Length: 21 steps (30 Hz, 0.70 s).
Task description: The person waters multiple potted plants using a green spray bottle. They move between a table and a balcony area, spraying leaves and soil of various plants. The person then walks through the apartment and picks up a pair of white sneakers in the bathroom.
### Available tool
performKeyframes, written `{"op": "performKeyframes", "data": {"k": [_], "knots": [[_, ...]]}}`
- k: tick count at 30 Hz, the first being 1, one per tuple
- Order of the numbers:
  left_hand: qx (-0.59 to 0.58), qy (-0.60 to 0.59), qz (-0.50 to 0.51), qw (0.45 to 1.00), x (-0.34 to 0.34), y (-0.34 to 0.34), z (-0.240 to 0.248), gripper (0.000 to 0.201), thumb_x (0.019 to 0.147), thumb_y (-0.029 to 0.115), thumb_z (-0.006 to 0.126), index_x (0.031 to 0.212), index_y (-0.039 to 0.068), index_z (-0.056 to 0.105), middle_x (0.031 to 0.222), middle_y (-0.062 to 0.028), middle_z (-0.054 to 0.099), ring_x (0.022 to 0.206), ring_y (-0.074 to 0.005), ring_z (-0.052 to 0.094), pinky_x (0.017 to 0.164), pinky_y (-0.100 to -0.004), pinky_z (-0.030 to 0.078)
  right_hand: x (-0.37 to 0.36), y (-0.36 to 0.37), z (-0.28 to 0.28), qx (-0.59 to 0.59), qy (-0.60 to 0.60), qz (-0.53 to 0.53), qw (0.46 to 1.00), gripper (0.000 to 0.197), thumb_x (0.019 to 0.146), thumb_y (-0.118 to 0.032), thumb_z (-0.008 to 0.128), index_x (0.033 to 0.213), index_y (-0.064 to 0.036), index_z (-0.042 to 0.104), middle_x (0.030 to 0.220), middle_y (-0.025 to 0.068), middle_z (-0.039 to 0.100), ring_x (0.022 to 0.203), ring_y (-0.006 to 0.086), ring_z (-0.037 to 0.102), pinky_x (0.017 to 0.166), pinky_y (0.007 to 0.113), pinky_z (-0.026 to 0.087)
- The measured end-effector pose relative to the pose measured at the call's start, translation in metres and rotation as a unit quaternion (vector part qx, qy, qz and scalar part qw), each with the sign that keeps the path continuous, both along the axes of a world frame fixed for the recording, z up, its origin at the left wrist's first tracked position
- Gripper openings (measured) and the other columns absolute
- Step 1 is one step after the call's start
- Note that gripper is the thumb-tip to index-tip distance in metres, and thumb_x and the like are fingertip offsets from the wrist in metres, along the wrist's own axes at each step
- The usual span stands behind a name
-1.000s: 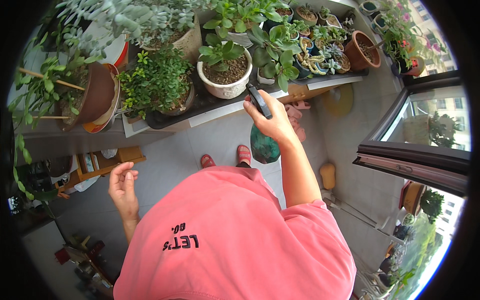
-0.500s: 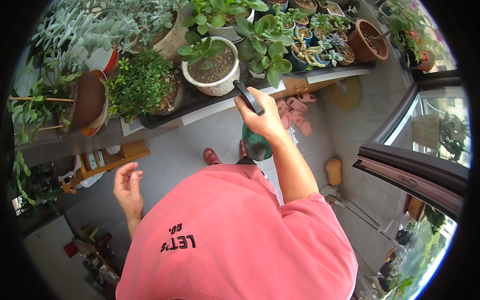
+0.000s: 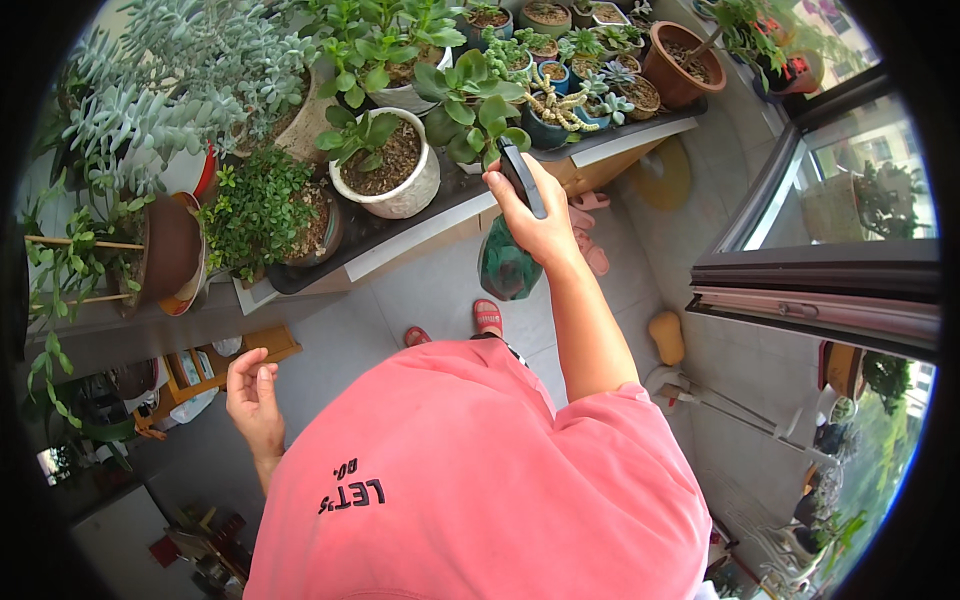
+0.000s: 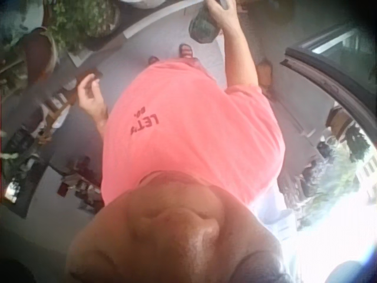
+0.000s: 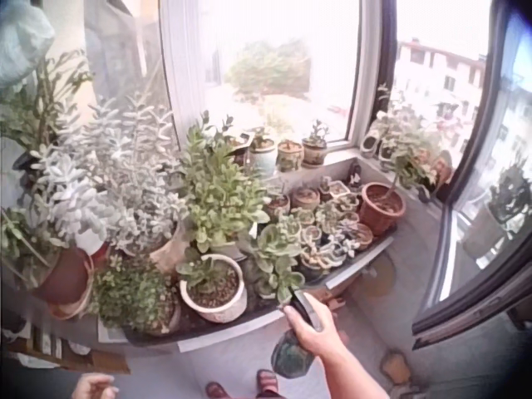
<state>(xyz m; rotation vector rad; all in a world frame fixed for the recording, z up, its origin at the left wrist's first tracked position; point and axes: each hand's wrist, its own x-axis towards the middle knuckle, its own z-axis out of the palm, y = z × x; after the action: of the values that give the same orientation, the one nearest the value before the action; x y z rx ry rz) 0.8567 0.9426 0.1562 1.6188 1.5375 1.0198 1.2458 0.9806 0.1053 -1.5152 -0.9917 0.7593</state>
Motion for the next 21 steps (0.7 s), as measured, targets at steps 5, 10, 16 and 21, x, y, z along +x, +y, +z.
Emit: {"op": "performKeyframes", "data": {"k": [5,10,16,21], "knots": [[0.005,0.034,-0.060,0.998,0.001,-0.002,-0.004,0.020,0.093,0.004,0.052,0.112,-0.002,0.055,0.108,-0.0069,0.058,0.089,-0.0111,0.057,0.081,-0.0246,0.047,0.007,-0.015,-0.009,-0.051,-0.070,-0.013,0.996,0.017,0.086,-0.019,0.063,0.081,-0.0030,0.060,0.066,0.0054,0.061,0.062,0.0136,0.056,0.061,0.028,0.044],[-0.007,0.041,-0.056,0.998,-0.004,-0.004,-0.006,0.020,0.093,0.004,0.052,0.112,-0.001,0.055,0.107,-0.0063,0.057,0.088,-0.0113,0.057,0.081,-0.0248,0.047,0.015,-0.054,-0.014,-0.031,-0.005,-0.037,0.999,0.014,0.087,-0.016,0.062,0.087,-0.0024,0.059,0.068,0.0011,0.058,0.065,0.0095,0.053,0.063,0.026,0.043],[0.008,0.051,-0.075,0.996,0.010,0.002,-0.002,0.020,0.088,0.000,0.054,0.108,-0.002,0.057,0.106,-0.0089,0.057,0.084,-0.0131,0.058,0.078,-0.0259,0.048,0.015,-0.078,-0.022,-0.082,-0.071,-0.040,0.993,0.016,0.085,-0.020,0.064,0.086,-0.0043,0.060,0.066,0.0026,0.056,0.061,0.0109,0.051,0.059,0.028,0.042],[0.013,0.043,-0.092,0.995,0.016,0.007,-0.006,0.019,0.087,-0.001,0.056,0.106,-0.003,0.058,0.106,-0.0104,0.057,0.084,-0.0144,0.058,0.076,-0.0266,0.048,0.014,-0.086,-0.009,-0.078,-0.071,-0.013,0.994,0.016,0.085,-0.019,0.063,0.082,-0.0040,0.058,0.067,0.0061,0.057,0.062,0.0165,0.053,0.060,0.031,0.043]]}}
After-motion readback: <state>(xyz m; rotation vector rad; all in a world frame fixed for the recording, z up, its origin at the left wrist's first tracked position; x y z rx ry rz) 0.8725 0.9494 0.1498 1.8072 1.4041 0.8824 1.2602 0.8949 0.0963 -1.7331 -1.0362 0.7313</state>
